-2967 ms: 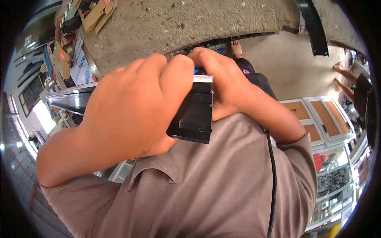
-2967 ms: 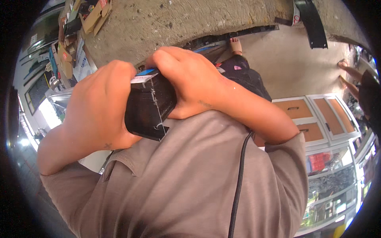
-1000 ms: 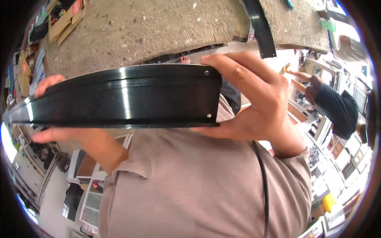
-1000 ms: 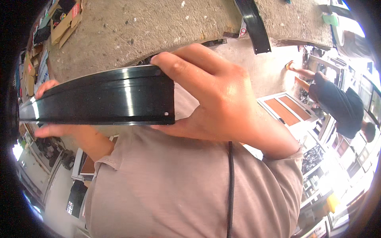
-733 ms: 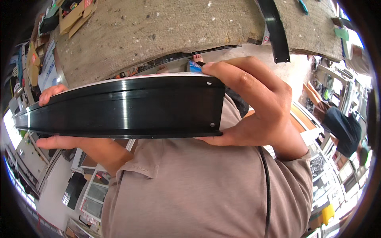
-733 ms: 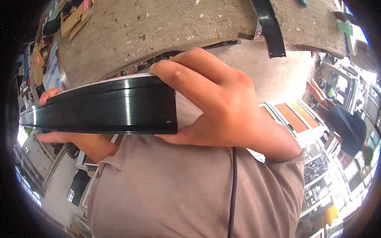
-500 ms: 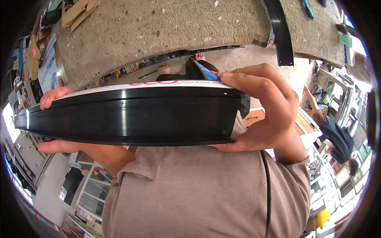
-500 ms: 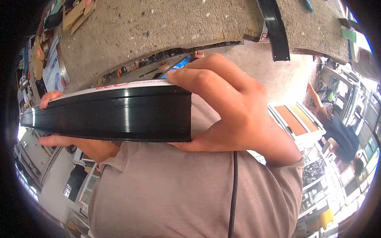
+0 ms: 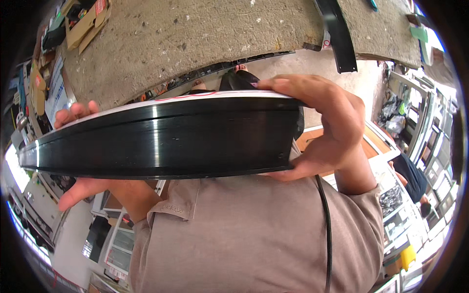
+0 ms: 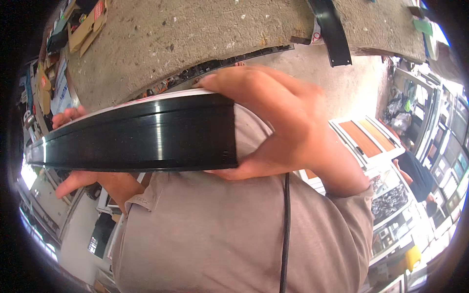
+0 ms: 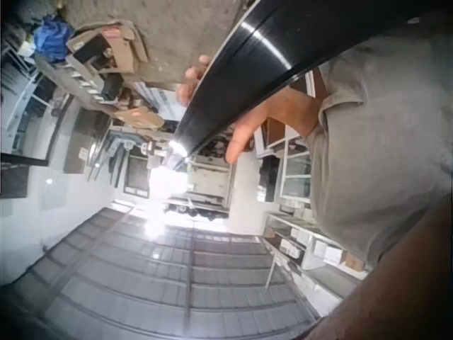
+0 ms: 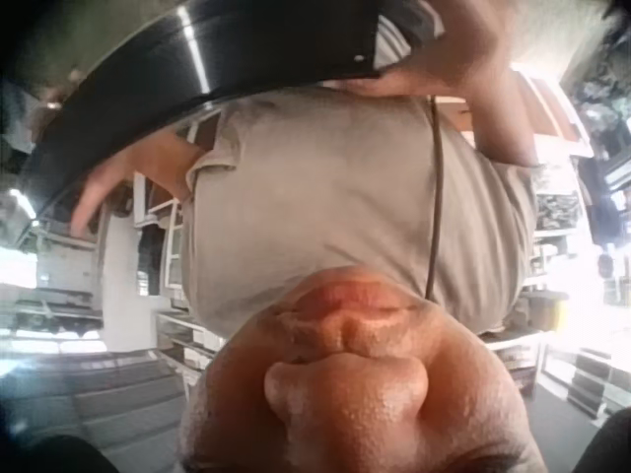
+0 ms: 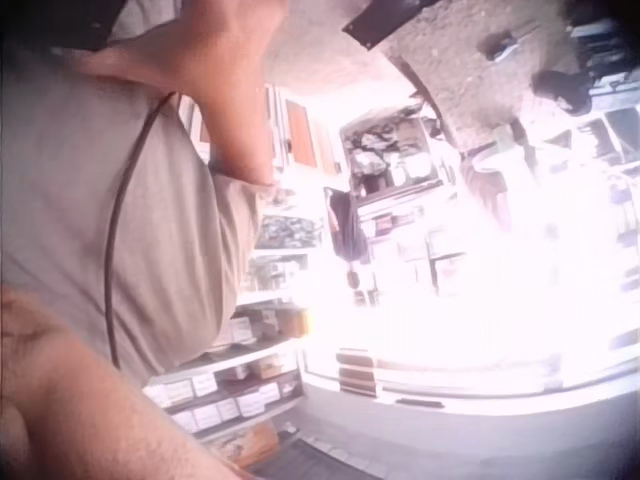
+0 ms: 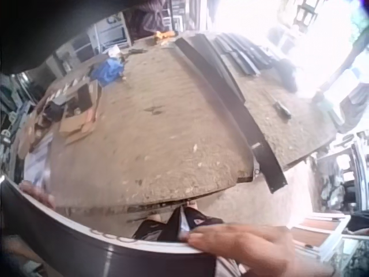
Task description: The person picks up metal frame profiles and places them on the workbench, aligns the pieces, and fits corner connector pieces into the ends of the metal profiles by hand.
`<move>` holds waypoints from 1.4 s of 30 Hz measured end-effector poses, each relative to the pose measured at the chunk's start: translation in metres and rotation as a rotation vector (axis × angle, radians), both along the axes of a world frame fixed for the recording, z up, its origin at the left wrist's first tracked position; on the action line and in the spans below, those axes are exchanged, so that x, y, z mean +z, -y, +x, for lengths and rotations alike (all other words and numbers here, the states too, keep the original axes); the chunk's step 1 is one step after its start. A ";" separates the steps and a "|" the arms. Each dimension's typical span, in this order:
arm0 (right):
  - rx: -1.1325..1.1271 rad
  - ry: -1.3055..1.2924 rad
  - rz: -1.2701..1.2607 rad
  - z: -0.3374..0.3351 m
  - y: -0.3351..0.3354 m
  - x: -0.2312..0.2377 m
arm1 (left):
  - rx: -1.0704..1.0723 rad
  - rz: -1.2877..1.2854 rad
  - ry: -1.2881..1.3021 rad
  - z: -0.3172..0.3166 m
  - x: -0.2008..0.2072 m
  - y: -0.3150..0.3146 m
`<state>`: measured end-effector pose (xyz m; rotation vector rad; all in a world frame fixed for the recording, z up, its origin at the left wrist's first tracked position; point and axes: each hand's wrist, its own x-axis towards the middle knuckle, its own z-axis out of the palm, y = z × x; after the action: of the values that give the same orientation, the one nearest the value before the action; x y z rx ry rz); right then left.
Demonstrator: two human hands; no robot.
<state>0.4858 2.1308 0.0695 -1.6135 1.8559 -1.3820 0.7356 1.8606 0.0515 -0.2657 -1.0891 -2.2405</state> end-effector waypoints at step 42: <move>-0.301 0.397 -0.183 0.077 0.066 -0.080 | 0.487 0.732 0.127 0.019 -0.045 0.057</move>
<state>0.5625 2.0644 -0.0107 -1.0518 1.8185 -1.8867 0.7542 1.8035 0.0067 0.4106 -0.2794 -2.0517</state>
